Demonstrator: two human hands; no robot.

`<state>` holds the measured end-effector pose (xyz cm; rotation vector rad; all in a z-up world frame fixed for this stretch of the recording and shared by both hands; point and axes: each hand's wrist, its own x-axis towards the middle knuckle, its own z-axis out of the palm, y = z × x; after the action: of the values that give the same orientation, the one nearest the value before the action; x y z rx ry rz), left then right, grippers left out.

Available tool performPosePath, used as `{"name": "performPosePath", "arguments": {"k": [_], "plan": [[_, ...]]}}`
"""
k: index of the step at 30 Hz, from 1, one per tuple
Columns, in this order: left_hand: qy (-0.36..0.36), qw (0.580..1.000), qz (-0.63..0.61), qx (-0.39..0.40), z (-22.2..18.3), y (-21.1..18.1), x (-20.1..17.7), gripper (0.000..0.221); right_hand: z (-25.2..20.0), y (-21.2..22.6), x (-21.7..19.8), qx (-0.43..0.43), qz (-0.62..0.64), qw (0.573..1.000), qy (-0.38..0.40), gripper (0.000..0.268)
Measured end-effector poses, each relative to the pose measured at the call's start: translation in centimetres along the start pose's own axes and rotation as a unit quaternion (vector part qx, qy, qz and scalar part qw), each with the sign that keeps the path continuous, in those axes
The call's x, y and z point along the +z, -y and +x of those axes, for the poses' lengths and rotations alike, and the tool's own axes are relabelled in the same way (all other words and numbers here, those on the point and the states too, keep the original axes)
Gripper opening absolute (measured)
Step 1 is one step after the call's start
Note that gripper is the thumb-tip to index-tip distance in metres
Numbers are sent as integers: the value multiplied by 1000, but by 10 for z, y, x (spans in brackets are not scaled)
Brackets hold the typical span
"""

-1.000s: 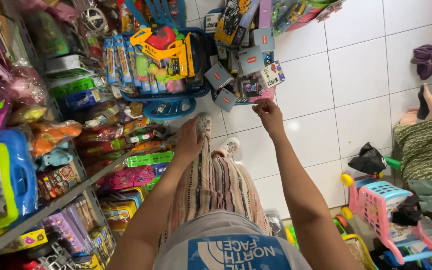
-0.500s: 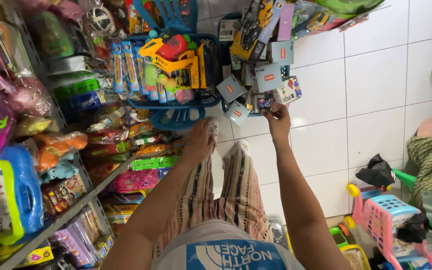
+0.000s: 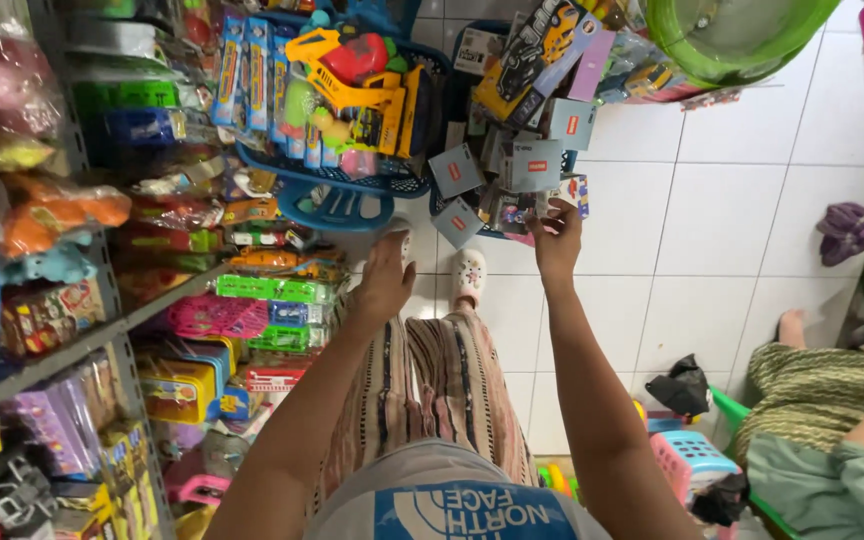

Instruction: Cleaning and wiping toy boxes with a cloth and organizing them on the store shelves.

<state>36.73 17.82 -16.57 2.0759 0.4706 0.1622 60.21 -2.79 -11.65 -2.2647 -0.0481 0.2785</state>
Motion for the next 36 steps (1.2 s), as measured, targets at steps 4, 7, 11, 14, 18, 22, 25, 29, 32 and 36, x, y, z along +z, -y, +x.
{"name": "performPosePath", "arguments": {"k": [4, 7, 11, 14, 18, 22, 25, 29, 32, 36], "plan": [[15, 998, 18, -63, -7, -35, 20, 61, 8, 3, -17, -3, -10, 999, 33, 45], [-29, 999, -9, -36, -10, -50, 40, 63, 18, 6, -24, -16, -6, 998, 57, 45], [-33, 996, -58, -64, -9, -65, 55, 63, 38, -7, -32, -57, -28, 995, 78, 43], [-36, 993, -64, -90, -4, -66, 61, 65, 57, -20, -32, -68, -21, 994, 89, 40], [-28, 990, -60, -123, -3, -59, 79, 67, 73, -34, -32, -31, 18, 993, 112, 41], [-48, 992, -41, -109, 6, -63, 89, 66, 74, -26, -23, -26, 6, 991, 131, 53], [-51, 991, -61, -106, 18, -73, 90, 65, 70, -5, -8, -87, -63, 987, 120, 76], [-73, 991, -63, -97, 23, -85, 89, 65, 74, 3, 14, -114, -140, 981, 76, 117], [-83, 989, -60, -108, 23, -84, 82, 63, 77, 3, 32, -99, -153, 982, 51, 132], [-86, 986, -54, -133, 15, -75, 75, 63, 88, -19, 48, -108, -163, 980, 19, 131]]}}
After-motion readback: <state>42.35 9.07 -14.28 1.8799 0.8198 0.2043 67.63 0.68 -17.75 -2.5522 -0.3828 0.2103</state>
